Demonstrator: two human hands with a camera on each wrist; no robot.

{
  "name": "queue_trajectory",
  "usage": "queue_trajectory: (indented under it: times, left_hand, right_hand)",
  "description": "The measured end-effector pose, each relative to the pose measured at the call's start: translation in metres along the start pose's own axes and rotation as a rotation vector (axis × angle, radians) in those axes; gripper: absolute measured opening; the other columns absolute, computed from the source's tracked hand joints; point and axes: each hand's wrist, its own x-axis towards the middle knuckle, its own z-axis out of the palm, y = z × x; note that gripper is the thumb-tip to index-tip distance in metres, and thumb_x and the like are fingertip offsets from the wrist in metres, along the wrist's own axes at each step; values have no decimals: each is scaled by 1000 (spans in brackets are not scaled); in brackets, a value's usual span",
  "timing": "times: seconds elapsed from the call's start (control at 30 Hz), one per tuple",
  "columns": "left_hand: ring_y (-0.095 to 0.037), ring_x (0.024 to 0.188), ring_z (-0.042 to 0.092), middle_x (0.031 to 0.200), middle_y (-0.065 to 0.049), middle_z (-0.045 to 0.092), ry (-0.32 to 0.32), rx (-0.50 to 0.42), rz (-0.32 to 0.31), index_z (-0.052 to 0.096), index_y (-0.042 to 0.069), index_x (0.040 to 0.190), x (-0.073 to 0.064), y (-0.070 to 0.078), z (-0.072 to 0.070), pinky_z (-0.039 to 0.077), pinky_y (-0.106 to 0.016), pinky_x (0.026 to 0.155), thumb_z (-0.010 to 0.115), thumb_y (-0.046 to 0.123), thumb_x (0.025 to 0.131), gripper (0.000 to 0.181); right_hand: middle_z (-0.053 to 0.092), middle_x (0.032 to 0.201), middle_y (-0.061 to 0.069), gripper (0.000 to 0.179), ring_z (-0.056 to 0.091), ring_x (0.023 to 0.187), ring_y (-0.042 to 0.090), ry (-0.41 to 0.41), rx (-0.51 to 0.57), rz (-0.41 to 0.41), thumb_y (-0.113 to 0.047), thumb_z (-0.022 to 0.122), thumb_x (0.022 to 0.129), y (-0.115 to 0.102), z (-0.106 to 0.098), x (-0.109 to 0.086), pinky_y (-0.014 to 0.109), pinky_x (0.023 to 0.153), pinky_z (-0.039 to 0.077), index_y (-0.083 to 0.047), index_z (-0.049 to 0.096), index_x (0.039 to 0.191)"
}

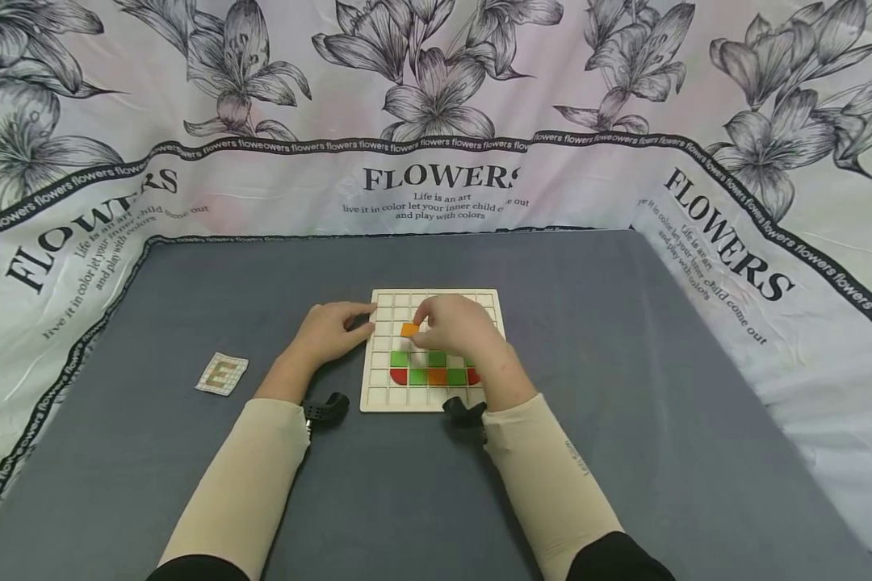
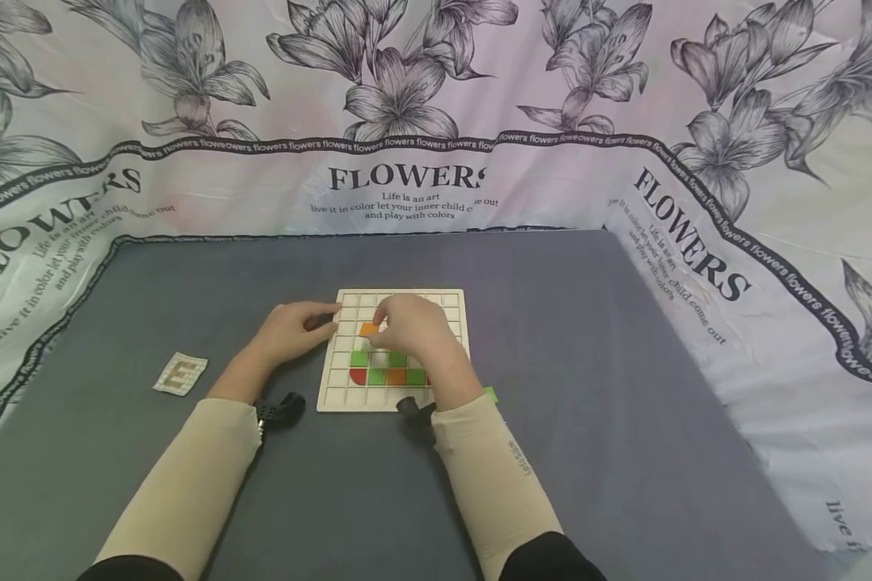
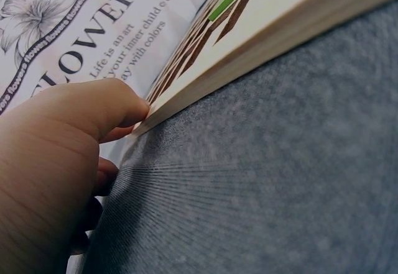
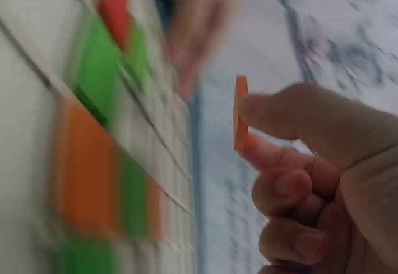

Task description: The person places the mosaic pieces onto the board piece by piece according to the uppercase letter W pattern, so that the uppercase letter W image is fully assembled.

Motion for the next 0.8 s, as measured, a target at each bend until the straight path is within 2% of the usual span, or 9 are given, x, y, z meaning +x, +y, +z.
queue_trajectory:
  times: [0.13,0.3,0.47,0.67,0.73,0.8]
  left_hand:
    - [-18,61,43,64,0,47,8,-15,6,66,18,142,3,3,0,30,-38,74,63,36,100,46]
    - [-19,63,43,66,0,47,20,-5,-14,66,17,141,5,4,-3,29,-39,76,63,36,99,46]
    - [-19,63,43,66,0,47,3,-12,-15,65,18,142,6,5,-3,29,-40,77,63,37,100,46]
    - [-19,66,45,68,-1,48,-9,1,-21,65,18,143,4,3,0,30,-41,78,61,37,101,47]
    - [-20,66,45,68,-1,48,-11,-2,-29,64,18,143,3,2,1,30,-41,78,62,37,101,47]
    - [-20,66,44,68,-1,48,-12,-5,-36,64,18,144,2,1,2,29,-42,79,62,38,101,47]
  right_hand:
    - [73,100,-4,27,62,79,15,-18,-78,17,-35,78,90,-9,17,9,35,72,51,-17,78,110]
    - [74,111,-5,21,66,90,14,9,-97,-1,-31,77,93,-9,24,14,34,77,52,-20,81,109]
    - [74,115,-7,18,67,103,15,15,-113,2,-32,79,92,-9,24,12,34,79,53,-25,84,108]
    - [74,119,-6,20,68,106,15,-17,-102,15,-30,74,96,-11,25,8,34,83,53,-25,83,113]
    - [73,119,-5,24,68,104,16,1,-94,18,-31,73,97,-9,20,5,34,80,53,-24,80,119]
    - [74,111,-2,29,67,96,18,25,-59,27,-32,72,98,-3,10,0,35,74,52,-24,78,125]
